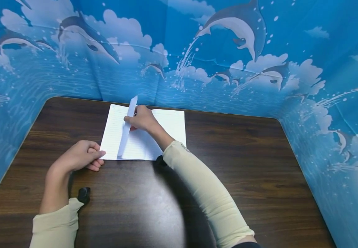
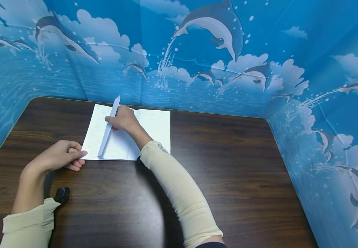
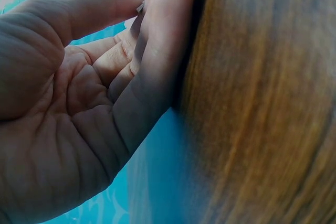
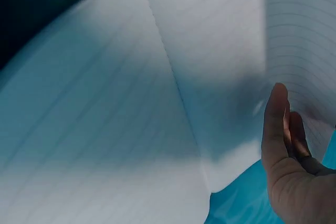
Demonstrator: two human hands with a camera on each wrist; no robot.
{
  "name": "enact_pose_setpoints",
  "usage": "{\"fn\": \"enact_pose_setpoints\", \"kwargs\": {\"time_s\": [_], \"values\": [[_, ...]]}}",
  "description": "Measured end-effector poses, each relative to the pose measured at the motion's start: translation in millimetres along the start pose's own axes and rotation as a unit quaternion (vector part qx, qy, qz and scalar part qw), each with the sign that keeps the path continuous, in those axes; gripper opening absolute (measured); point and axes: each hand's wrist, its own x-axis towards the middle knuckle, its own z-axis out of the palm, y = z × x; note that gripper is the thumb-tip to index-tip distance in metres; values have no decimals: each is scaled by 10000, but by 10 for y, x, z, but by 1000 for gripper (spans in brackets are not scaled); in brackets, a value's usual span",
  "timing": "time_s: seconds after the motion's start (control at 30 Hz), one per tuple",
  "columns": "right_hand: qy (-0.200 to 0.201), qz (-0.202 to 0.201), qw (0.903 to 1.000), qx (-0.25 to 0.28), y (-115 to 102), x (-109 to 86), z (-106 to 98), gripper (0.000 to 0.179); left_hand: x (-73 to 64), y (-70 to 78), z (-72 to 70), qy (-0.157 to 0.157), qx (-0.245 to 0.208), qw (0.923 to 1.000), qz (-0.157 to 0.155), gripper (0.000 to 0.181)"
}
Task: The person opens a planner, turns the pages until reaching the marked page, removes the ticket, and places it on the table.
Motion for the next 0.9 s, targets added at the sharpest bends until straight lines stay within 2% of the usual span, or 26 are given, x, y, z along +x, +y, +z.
{"fn": "enact_pose_setpoints", "kwargs": {"time_s": [0.13, 0.33, 0.53, 0.7, 0.9], "values": [[9, -143, 9996, -248, 4, 16, 119, 21, -1, -6, -1, -6, -39, 10000, -20, 26], [-266, -145, 9982, -526, 57, 37, 252, 24, 11, 0, 25, 17, -92, 10000, -16, 26], [-538, -172, 9943, -906, 97, 65, 310, 25, 7, 39, 35, 28, -179, 9998, -101, 41], [-645, -485, 9865, -1428, 61, 84, 344, 28, 9, 52, 10, 27, -241, 9996, -117, 54], [-847, -661, 9768, -1852, 38, 88, 374, 39, 3, 16, -9, 24, -111, 9999, -45, 48]]}}
